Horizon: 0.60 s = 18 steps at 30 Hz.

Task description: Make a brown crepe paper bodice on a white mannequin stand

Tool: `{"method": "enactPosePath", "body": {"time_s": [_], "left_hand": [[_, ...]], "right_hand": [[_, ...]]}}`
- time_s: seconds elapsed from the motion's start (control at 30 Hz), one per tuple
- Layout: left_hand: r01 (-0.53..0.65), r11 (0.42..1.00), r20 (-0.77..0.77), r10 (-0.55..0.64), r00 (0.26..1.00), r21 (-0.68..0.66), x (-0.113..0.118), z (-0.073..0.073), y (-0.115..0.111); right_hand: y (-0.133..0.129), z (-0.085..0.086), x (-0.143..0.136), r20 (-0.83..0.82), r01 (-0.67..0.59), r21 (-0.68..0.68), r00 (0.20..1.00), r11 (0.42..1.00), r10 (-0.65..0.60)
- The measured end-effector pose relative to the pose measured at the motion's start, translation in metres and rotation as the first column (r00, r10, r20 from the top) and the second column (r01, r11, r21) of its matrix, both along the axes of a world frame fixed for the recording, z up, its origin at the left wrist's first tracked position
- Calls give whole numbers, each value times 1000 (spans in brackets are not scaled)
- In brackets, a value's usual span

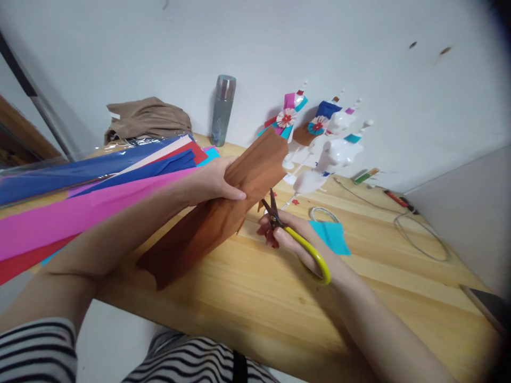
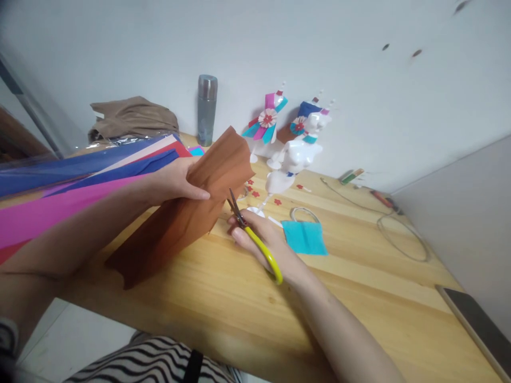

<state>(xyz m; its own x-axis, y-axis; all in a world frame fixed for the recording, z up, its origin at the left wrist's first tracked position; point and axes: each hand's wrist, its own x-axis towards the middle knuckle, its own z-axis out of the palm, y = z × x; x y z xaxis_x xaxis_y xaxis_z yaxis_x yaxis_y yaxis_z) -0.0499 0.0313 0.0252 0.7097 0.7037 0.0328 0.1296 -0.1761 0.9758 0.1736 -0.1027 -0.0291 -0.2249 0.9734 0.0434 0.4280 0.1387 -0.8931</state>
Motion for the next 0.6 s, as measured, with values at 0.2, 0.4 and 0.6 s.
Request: {"method": "enactPosePath", "body": {"time_s": [0.2, 0.4, 0.6], "left_hand": [[12, 998, -62, -8, 998, 59, 1, 1, -2], [50, 992, -75, -41, 996, 113, 2, -5, -3], [67, 983, -133, -44, 990, 171, 3, -5, -5]], "right_hand": [[-2, 7, -2, -14, -71, -17, 997, 997, 71], [-4, 7, -3, -15, -58, -1, 998, 998, 58], [-4, 3, -4, -65, -48, -48, 997, 998, 45]]}}
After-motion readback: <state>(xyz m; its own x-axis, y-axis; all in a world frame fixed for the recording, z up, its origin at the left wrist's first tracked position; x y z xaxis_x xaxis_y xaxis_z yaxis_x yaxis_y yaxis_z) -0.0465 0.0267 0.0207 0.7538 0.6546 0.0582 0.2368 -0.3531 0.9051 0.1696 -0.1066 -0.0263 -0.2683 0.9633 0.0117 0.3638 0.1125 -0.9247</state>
